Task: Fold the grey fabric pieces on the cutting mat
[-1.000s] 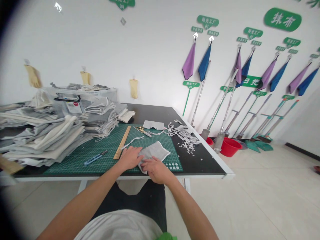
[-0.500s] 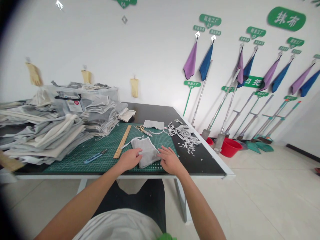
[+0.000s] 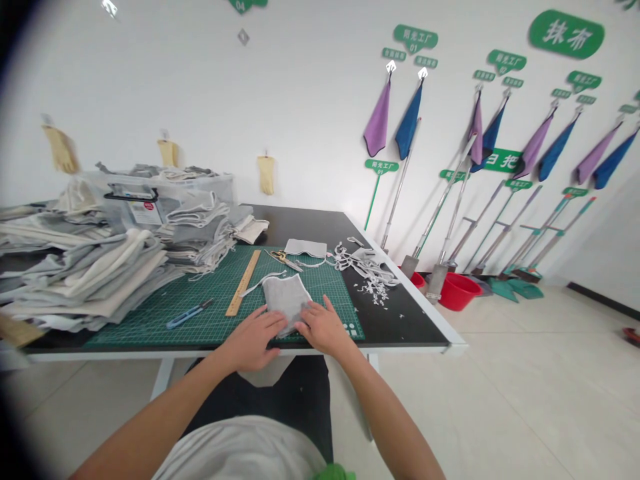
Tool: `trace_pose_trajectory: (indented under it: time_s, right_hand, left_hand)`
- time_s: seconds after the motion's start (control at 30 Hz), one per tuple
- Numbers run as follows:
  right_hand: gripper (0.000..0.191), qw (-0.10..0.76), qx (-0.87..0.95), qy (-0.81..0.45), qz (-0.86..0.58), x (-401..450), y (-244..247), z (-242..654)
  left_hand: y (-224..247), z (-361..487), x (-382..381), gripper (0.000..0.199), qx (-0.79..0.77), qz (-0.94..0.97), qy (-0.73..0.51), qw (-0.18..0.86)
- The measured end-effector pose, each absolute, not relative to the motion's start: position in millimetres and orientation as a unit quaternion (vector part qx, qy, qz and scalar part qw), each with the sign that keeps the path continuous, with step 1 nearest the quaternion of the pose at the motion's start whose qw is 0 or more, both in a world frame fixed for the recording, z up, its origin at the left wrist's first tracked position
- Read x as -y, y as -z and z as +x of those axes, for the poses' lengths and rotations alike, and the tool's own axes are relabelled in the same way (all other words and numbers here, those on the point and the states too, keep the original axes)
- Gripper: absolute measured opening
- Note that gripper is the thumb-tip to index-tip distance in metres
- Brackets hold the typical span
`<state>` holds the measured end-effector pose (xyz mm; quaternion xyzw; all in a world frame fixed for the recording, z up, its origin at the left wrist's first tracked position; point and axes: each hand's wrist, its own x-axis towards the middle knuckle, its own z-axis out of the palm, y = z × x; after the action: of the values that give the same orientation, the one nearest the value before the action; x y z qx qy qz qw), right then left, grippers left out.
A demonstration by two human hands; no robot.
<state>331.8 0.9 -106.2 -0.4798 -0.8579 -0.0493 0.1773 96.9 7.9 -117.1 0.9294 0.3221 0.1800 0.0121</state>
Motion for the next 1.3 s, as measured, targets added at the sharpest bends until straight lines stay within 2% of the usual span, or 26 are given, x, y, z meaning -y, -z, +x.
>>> trace_pose_trajectory:
  time_s: [0.13, 0.47, 0.67, 0.73, 0.83, 0.97, 1.03, 1.17, 1.23, 1.3]
  right_hand:
    - [0.036, 0.177, 0.861, 0.038, -0.475, 1.8, 97.6, 331.7]
    - [0.038, 0.186, 0.865, -0.003, -0.467, 11.3, 101.5, 331.3]
    - [0.058, 0.191, 0.876, 0.009, -0.442, 15.4, 111.3, 337.6]
    - [0.060, 0.198, 0.875, 0.019, -0.441, 13.8, 113.6, 340.0]
    - [0.052, 0.215, 0.879, 0.036, -0.424, 10.6, 115.4, 342.6]
    - [0.026, 0.261, 0.887, 0.053, -0.376, 6.7, 116.8, 344.3]
    - [0.026, 0.290, 0.885, 0.058, -0.360, 5.4, 117.2, 344.1]
    - [0.030, 0.323, 0.880, 0.046, -0.346, 5.2, 117.2, 340.4]
    - [0.030, 0.322, 0.879, 0.031, -0.350, 6.6, 117.7, 338.3]
    - [0.031, 0.314, 0.882, 0.008, -0.352, 8.9, 117.8, 338.4]
  left_hand:
    - [117.3, 94.0, -3.3, 0.041, -0.299, 0.934, -0.196, -0.004]
    - [124.6, 95.8, 1.0, 0.025, -0.277, 0.928, -0.242, -0.055]
    - [137.4, 99.5, 1.4, 0.021, -0.274, 0.902, -0.328, -0.057]
    - [139.7, 98.4, 0.1, 0.020, -0.285, 0.881, -0.374, -0.051]
    - [138.5, 93.8, -0.5, 0.020, -0.295, 0.854, -0.428, -0.035]
    - [131.9, 80.8, 2.1, 0.019, -0.273, 0.852, -0.447, -0.013]
    - [128.7, 71.7, 3.4, 0.025, -0.260, 0.867, -0.426, -0.003]
    - [124.4, 57.3, 4.2, 0.064, -0.304, 0.910, -0.283, 0.017]
    - [123.7, 56.2, 4.3, 0.066, -0.320, 0.920, -0.225, 0.016]
    - [124.2, 59.1, 4.4, 0.059, -0.325, 0.924, -0.203, 0.011]
